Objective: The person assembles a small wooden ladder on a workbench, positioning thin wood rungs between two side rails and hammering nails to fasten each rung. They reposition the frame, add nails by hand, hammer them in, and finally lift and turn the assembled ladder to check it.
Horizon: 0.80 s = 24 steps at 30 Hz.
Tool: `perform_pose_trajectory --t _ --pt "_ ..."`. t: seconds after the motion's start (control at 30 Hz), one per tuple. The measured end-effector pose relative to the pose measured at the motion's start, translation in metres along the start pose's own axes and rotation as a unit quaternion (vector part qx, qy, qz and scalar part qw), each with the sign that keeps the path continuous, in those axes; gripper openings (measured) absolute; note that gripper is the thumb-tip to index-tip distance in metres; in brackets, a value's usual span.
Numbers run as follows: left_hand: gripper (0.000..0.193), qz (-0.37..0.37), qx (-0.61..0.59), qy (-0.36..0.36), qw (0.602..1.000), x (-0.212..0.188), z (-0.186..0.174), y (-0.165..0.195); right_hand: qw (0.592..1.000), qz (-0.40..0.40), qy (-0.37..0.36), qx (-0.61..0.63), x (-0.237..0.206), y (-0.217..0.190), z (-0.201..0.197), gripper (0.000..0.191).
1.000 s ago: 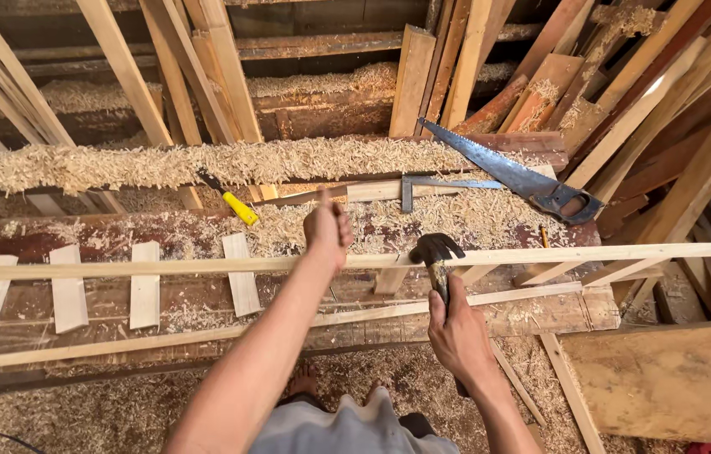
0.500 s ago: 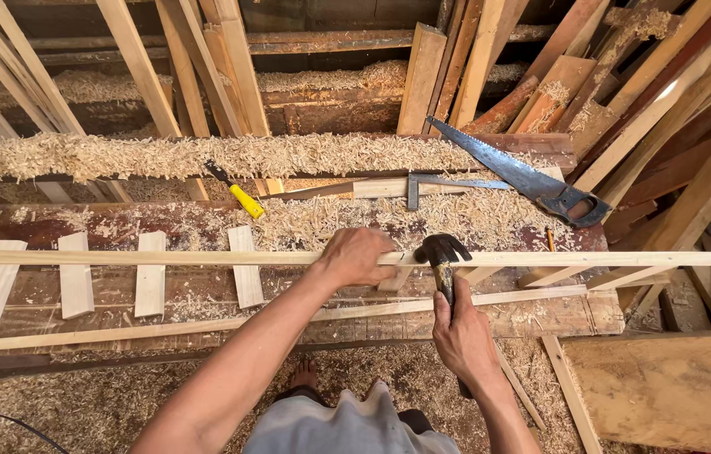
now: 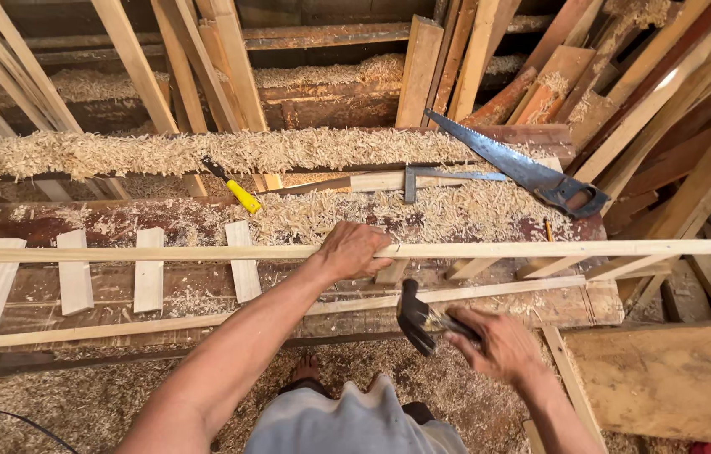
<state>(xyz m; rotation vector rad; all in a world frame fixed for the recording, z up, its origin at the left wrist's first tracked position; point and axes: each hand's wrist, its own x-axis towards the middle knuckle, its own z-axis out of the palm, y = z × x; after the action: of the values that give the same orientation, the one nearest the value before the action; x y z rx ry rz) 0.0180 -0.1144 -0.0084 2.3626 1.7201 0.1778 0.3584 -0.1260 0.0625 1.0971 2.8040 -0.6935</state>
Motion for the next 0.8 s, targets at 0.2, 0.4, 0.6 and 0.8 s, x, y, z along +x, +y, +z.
perform_pose_trajectory --t 0.2,0.4,0.6,0.8 --pt "0.038 -0.001 -0.017 0.025 1.0 -0.003 -0.008 0.002 0.996 0.029 -0.047 -0.069 0.031 0.005 -0.006 0.063" --pt "0.034 -0.006 -0.025 0.04 0.999 -0.001 -0.003 -0.002 0.998 -0.047 0.021 -0.03 0.024 0.008 -0.007 0.059" --pt "0.029 -0.052 -0.058 0.021 0.997 -0.002 -0.001 -0.003 0.968 0.134 0.033 0.212 0.017 -0.033 -0.02 0.049" --pt "0.031 -0.039 -0.079 0.041 0.995 -0.001 0.002 -0.002 0.897 0.04 0.241 0.37 0.01 -0.104 -0.094 0.031"
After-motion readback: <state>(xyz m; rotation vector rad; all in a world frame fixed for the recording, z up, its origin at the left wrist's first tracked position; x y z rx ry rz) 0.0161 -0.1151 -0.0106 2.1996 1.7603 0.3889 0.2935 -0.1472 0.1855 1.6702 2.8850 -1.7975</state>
